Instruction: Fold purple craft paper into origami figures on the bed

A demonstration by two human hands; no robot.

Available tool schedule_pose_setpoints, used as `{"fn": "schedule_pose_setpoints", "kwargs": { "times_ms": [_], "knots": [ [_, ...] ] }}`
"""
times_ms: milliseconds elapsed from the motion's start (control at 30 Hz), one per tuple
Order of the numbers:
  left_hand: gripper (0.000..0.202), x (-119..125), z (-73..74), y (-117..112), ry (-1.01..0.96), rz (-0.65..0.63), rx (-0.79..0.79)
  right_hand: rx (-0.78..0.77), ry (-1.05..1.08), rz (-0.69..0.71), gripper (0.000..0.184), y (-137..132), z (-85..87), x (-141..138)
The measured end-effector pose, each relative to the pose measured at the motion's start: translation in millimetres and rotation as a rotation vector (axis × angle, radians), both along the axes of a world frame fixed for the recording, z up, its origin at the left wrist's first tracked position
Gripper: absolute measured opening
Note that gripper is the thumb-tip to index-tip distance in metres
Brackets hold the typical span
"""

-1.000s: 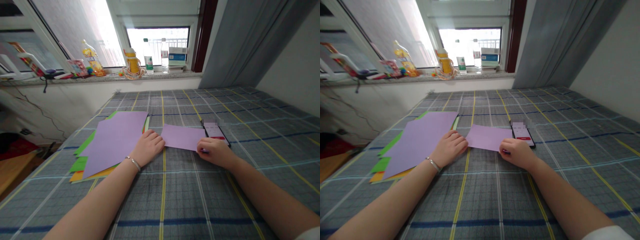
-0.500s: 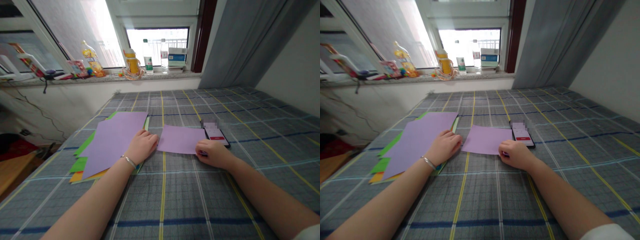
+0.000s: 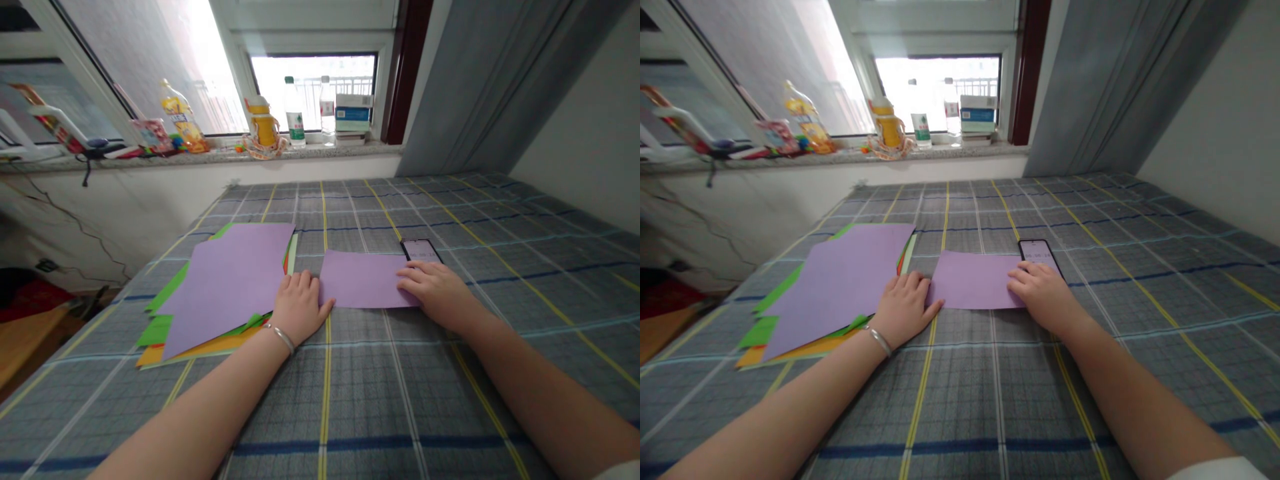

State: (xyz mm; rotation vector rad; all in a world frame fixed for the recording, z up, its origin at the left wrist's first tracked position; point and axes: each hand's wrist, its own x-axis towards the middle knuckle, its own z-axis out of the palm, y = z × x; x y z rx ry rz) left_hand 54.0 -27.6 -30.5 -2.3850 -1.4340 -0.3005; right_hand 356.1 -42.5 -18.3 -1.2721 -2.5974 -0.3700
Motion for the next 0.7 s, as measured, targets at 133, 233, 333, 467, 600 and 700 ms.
{"fn": "schedule_pose_setpoints", "kwargs": {
  "times_ms": [133,233,333,467,600,700],
  "knots": [
    [0.041,2,-0.2,1,-0.029,0.026,-0.062,0.006,0.031,-0.020,0.022,5,1.4,7],
    [0.038,1,-0.8,3,-0.082,0.061,-0.114,0.011,0.112,-0.010,0.021,7,0.8,7],
    [0.036,1,-0.6,6,-0.132,0.069,-0.152,0.031,0.197,-0.014,0.022,6,0.9,3],
    [0.029,0,1.9,10,-0.229,0.023,-0.149,0.038,0.275,0.013,0.018,2,2.2,-4],
    [0.029,0,3.0,14,-0.420,-0.044,-0.158,0.012,0.372,0.058,0.013,-1,1.1,-15],
    [0.024,2,0.6,16,-0.597,-0.088,-0.226,-0.030,0.464,0.071,0.010,-5,-1.4,-26]
  ]
}}
